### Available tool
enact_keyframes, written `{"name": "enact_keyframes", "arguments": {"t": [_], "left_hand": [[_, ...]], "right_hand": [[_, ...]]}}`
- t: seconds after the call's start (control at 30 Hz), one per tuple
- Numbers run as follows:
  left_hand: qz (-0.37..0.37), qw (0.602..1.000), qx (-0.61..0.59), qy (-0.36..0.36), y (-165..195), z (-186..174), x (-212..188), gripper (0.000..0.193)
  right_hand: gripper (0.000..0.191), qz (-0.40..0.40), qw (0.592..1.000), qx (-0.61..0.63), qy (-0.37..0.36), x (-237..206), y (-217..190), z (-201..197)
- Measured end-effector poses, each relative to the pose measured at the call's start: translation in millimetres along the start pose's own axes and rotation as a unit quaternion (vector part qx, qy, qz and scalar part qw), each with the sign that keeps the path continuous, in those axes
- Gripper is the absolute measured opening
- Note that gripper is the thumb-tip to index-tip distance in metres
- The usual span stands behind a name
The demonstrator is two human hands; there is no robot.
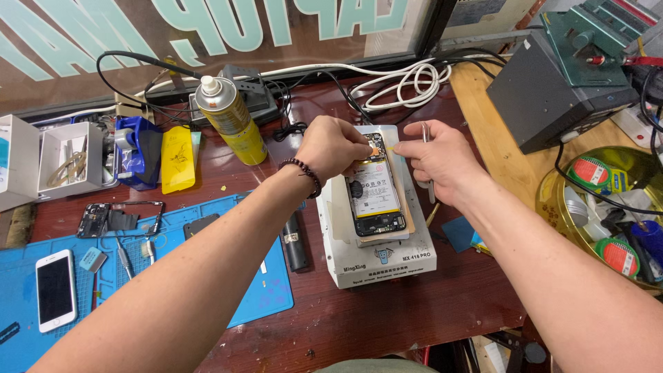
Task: The person works on a disassembled smartphone placed on a box, using tweezers and a screwdriver to manipulate internal components and connectors. The person repeatedly adjusts small parts near the top of the device and repositions the phone to access different areas.
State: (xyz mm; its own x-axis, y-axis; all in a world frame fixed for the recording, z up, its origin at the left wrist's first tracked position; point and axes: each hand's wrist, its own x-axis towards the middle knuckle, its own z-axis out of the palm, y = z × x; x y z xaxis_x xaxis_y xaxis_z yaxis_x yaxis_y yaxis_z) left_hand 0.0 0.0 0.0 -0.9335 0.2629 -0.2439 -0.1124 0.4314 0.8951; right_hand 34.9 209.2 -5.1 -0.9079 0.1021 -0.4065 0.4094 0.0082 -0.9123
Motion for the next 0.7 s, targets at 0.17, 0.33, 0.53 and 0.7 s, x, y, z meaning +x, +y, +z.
{"name": "enact_keyframes", "arguments": {"t": [0.17, 0.33, 0.53, 0.7], "left_hand": [[0.042, 0.980, 0.194, 0.010, 12, 7, 15, 0.019], [0.043, 0.966, 0.254, 0.010, 17, 9, 22, 0.030], [-0.015, 0.966, 0.256, 0.012, 26, 10, 24, 0.037], [-0.048, 0.968, 0.247, 0.002, 29, 9, 23, 0.035]], "right_hand": [[0.036, -0.007, 0.999, -0.030, 0.023, -12, -5, 9], [0.035, -0.011, 1.000, -0.020, 0.017, -15, -9, 9], [0.036, -0.021, 0.998, -0.057, 0.024, -13, -7, 14], [0.034, -0.054, 0.990, -0.123, 0.053, -10, -5, 20]]}}
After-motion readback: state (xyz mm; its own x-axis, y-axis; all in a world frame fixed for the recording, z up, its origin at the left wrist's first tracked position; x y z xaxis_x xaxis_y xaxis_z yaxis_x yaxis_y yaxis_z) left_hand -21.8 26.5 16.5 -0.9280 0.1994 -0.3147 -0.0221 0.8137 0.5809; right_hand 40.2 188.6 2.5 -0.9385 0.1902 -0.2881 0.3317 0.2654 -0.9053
